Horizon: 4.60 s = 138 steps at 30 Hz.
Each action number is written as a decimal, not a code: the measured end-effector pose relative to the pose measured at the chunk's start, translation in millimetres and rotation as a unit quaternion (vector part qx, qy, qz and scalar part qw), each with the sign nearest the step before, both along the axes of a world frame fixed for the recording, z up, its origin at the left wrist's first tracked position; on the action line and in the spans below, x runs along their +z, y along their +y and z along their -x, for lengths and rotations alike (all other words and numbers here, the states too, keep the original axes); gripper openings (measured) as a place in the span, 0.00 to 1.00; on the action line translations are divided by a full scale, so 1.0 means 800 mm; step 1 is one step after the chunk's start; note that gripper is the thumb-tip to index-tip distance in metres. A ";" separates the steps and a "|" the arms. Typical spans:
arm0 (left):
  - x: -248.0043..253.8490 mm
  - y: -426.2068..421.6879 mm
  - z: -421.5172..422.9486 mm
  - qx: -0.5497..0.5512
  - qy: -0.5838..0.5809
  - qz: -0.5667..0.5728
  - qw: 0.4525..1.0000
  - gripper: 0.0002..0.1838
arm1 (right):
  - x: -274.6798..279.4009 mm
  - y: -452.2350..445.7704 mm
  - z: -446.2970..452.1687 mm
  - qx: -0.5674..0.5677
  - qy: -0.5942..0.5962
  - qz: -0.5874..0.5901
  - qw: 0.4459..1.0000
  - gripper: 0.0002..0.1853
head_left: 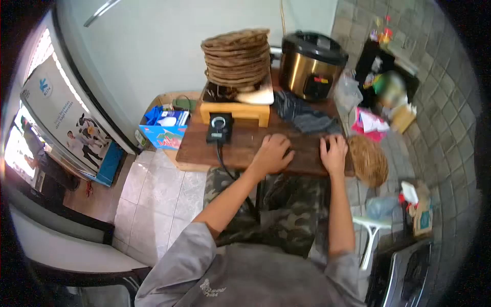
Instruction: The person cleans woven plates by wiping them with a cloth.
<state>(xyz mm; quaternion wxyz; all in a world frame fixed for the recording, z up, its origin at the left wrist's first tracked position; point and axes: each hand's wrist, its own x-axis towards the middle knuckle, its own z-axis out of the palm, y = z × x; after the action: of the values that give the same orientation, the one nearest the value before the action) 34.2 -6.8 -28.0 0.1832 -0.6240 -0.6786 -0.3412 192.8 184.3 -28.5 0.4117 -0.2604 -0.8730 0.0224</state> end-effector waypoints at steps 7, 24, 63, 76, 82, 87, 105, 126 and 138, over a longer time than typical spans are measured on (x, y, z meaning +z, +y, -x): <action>0.003 -0.003 0.005 -0.008 -0.011 0.040 0.999 0.16 | 0.003 -0.008 0.000 -0.002 0.015 0.012 1.000 0.11; 0.014 -0.002 0.001 0.021 -0.034 0.027 0.999 0.16 | -0.001 -0.001 -0.003 0.007 -0.026 0.038 0.999 0.13; 0.240 0.014 0.289 0.304 0.075 -0.099 0.945 0.15 | 0.022 0.001 0.054 0.060 -0.048 0.125 0.989 0.19; 0.290 -0.030 0.216 0.165 0.288 -0.297 0.895 0.15 | 0.020 0.005 0.053 0.094 -0.073 0.134 0.984 0.20; 0.218 -0.033 0.124 0.062 0.335 -0.270 0.901 0.11 | 0.024 0.016 0.053 0.081 -0.097 0.202 0.971 0.14; 0.129 -0.052 0.048 -0.039 0.261 -0.217 0.940 0.14 | -0.075 0.079 0.043 0.291 0.150 0.403 0.855 0.19; 0.036 -0.067 0.031 -0.068 0.006 0.019 0.997 0.20 | 0.224 0.050 0.014 0.305 0.370 0.521 0.706 0.09; 0.042 -0.043 0.026 -0.009 -0.369 -0.043 0.928 0.24 | 0.101 -0.055 0.076 0.231 -0.201 0.187 0.933 0.21; 0.040 -0.044 0.034 -0.010 -0.326 0.031 0.945 0.33 | 0.109 -0.045 0.098 0.266 -0.320 0.084 0.905 0.28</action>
<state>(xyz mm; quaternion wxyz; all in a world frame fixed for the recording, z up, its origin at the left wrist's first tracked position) 7.4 -42.3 4.1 -0.0704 -0.4912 -0.7049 -0.5068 114.2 148.4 58.7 0.0660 -0.0450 -0.9895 0.1201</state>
